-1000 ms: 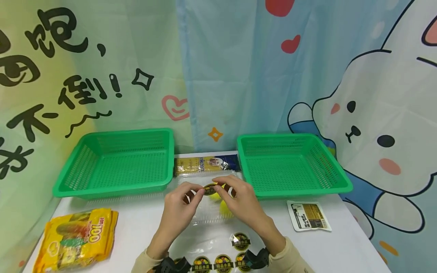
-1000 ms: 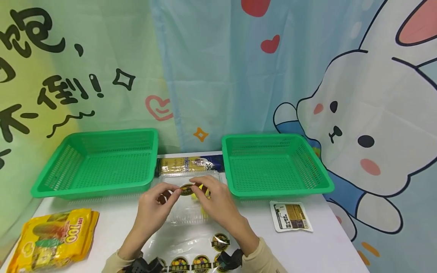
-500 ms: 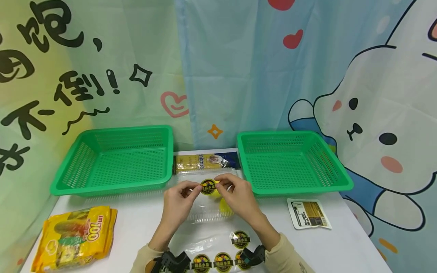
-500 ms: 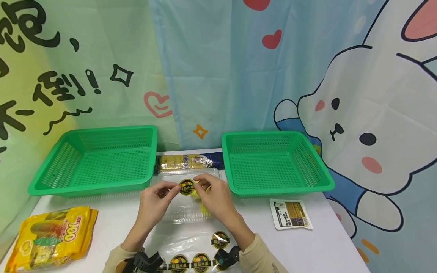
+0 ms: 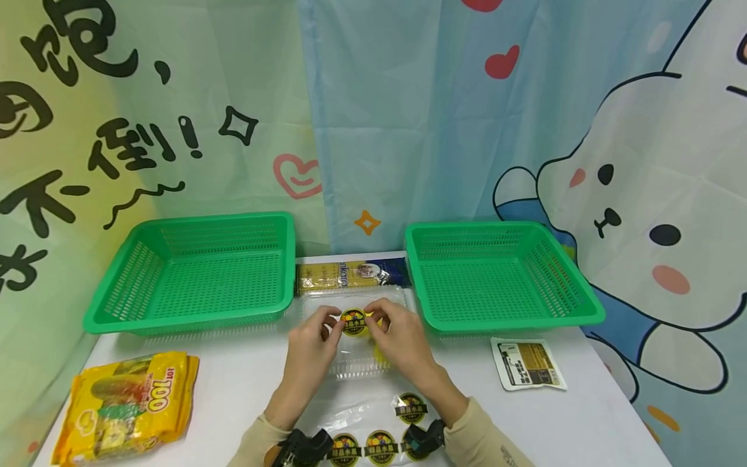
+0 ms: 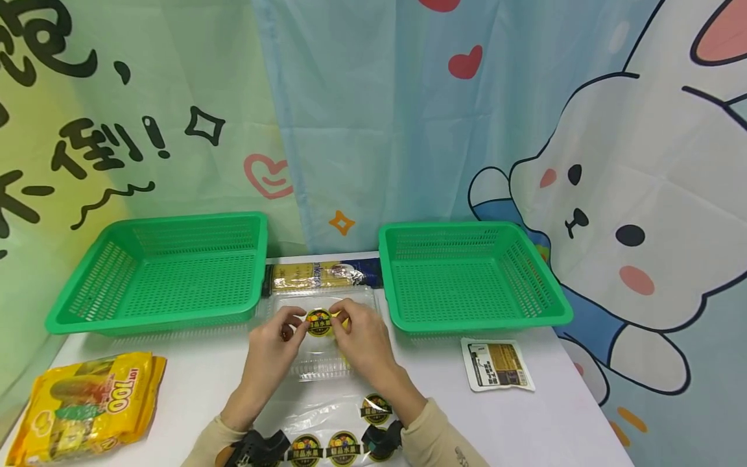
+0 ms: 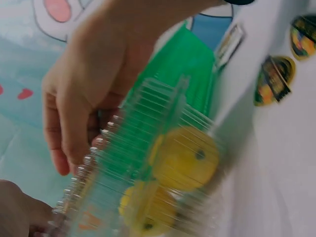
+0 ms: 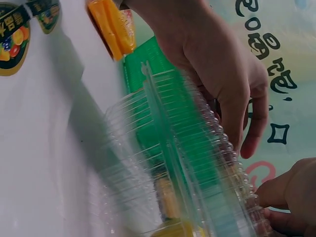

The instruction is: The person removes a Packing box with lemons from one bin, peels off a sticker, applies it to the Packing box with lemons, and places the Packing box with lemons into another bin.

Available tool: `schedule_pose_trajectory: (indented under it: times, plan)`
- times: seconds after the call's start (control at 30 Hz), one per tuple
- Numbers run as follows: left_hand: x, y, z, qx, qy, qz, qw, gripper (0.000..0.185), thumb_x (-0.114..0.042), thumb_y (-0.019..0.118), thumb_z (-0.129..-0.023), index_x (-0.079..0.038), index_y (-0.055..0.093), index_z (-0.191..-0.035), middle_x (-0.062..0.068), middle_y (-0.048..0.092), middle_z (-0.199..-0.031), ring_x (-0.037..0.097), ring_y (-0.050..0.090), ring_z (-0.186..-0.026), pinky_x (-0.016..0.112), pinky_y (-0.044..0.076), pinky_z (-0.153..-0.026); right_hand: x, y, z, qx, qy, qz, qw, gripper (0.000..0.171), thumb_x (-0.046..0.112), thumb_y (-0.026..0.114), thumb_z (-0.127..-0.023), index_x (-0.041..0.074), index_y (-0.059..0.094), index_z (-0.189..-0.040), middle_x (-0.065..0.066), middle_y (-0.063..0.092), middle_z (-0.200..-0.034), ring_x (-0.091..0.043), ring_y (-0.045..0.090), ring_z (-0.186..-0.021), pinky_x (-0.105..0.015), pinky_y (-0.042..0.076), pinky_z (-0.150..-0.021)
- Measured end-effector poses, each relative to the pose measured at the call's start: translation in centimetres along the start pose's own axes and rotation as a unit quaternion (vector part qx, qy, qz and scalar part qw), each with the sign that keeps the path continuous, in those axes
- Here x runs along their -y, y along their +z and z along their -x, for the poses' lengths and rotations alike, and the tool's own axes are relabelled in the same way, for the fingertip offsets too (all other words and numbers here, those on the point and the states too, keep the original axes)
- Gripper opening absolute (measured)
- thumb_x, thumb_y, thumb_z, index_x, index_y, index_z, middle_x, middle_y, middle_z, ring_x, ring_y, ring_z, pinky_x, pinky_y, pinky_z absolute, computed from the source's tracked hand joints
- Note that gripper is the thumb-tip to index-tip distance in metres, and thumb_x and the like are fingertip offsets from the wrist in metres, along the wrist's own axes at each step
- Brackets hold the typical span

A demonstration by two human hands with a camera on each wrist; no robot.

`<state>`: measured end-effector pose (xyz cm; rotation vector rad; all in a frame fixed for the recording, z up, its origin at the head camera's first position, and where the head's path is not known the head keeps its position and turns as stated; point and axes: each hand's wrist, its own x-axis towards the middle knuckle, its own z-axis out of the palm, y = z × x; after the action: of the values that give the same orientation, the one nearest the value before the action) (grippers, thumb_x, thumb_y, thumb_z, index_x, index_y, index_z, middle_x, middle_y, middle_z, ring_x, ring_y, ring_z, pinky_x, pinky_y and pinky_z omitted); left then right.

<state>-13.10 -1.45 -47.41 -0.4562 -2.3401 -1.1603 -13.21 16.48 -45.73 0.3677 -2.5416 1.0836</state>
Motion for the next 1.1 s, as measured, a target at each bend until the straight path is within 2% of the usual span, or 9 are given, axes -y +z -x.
schedule_pose_trajectory:
  times: [0.1,0.2,0.33,0.43,0.6,0.73,0.83,0.97,1.1]
  plan:
    - [0.2,0.4,0.2,-0.016,0.038,-0.031,0.9987,0.018,0.005,0.083,-0.083,-0.003,0.070,-0.093,0.005,0.073,-0.076,0.006,0.054,-0.057,0.018,0.046,-0.051,0.0,0.1,0.1,-0.005,-0.010,0.029,1.000,0.016,0.002,0.081,-0.085,0.010,0.076,-0.099,-0.001,0.074,-0.080,-0.016,0.060,-0.064,-0.021,0.043,-0.058]
    - [0.3,0.6,0.4,-0.030,0.069,-0.059,0.9955,0.019,0.005,0.083,-0.081,-0.004,0.069,-0.089,0.005,0.073,-0.077,0.009,0.054,-0.059,0.020,0.047,-0.052,0.0,0.4,0.2,-0.009,-0.021,0.054,0.998,0.016,0.003,0.082,-0.085,0.011,0.076,-0.098,0.000,0.074,-0.082,-0.016,0.062,-0.068,-0.021,0.045,-0.059]
    - [0.4,0.8,0.5,-0.037,0.092,-0.095,0.9905,0.022,0.005,0.085,-0.079,-0.005,0.067,-0.086,0.005,0.072,-0.078,0.017,0.064,-0.065,0.028,0.054,-0.056,-0.2,0.8,0.5,-0.020,-0.042,0.087,0.995,0.017,0.004,0.083,-0.085,0.013,0.076,-0.097,0.002,0.074,-0.082,-0.014,0.063,-0.072,-0.020,0.047,-0.058]
    - [0.3,0.9,0.6,-0.038,0.094,-0.112,0.9885,0.023,0.004,0.087,-0.078,-0.005,0.067,-0.085,0.005,0.071,-0.078,0.022,0.069,-0.072,0.034,0.058,-0.060,-0.3,1.1,0.6,-0.035,-0.070,0.115,0.990,0.018,0.004,0.084,-0.083,0.013,0.076,-0.096,0.002,0.075,-0.082,-0.015,0.065,-0.074,-0.022,0.049,-0.056]
    - [0.4,1.0,0.7,-0.039,0.088,-0.124,0.9876,0.024,0.003,0.088,-0.077,-0.005,0.067,-0.084,0.005,0.068,-0.078,0.023,0.068,-0.073,0.035,0.058,-0.059,-0.5,1.4,0.8,-0.057,-0.101,0.144,0.983,0.018,0.002,0.084,-0.080,0.013,0.076,-0.092,0.001,0.075,-0.084,-0.016,0.066,-0.075,-0.027,0.054,-0.058]
    - [0.5,1.1,0.7,-0.036,0.097,-0.139,0.9849,0.017,0.001,0.088,-0.079,-0.004,0.074,-0.086,0.005,0.066,-0.080,0.022,0.067,-0.075,0.034,0.059,-0.061,-0.5,1.6,0.9,-0.069,-0.114,0.156,0.979,0.018,0.003,0.087,-0.079,0.013,0.076,-0.089,0.001,0.074,-0.082,-0.016,0.065,-0.075,-0.027,0.055,-0.058]
    - [0.5,0.9,0.6,-0.021,0.103,-0.154,0.9824,0.010,-0.001,0.087,-0.081,-0.004,0.080,-0.088,0.006,0.062,-0.083,0.022,0.063,-0.074,0.033,0.058,-0.061,-0.5,1.7,1.0,-0.074,-0.115,0.161,0.977,0.018,0.003,0.088,-0.078,0.012,0.075,-0.088,0.001,0.073,-0.083,-0.016,0.066,-0.076,-0.027,0.055,-0.059]
    - [0.5,0.6,0.6,0.004,0.101,-0.158,0.9823,0.010,-0.001,0.085,-0.082,-0.002,0.083,-0.092,0.008,0.054,-0.083,0.018,0.052,-0.072,0.030,0.054,-0.058,-0.5,1.8,1.1,-0.076,-0.111,0.168,0.977,0.017,0.004,0.087,-0.078,0.012,0.077,-0.088,0.001,0.069,-0.082,-0.016,0.064,-0.076,-0.026,0.054,-0.057]
    - [0.7,0.5,0.5,0.006,0.104,-0.148,0.9835,0.010,0.000,0.084,-0.080,0.000,0.083,-0.091,0.007,0.051,-0.082,0.016,0.046,-0.070,0.028,0.049,-0.056,-0.4,1.6,1.2,-0.061,-0.115,0.176,0.976,0.012,0.007,0.087,-0.080,0.011,0.080,-0.088,0.001,0.064,-0.080,-0.015,0.059,-0.073,-0.024,0.049,-0.054]
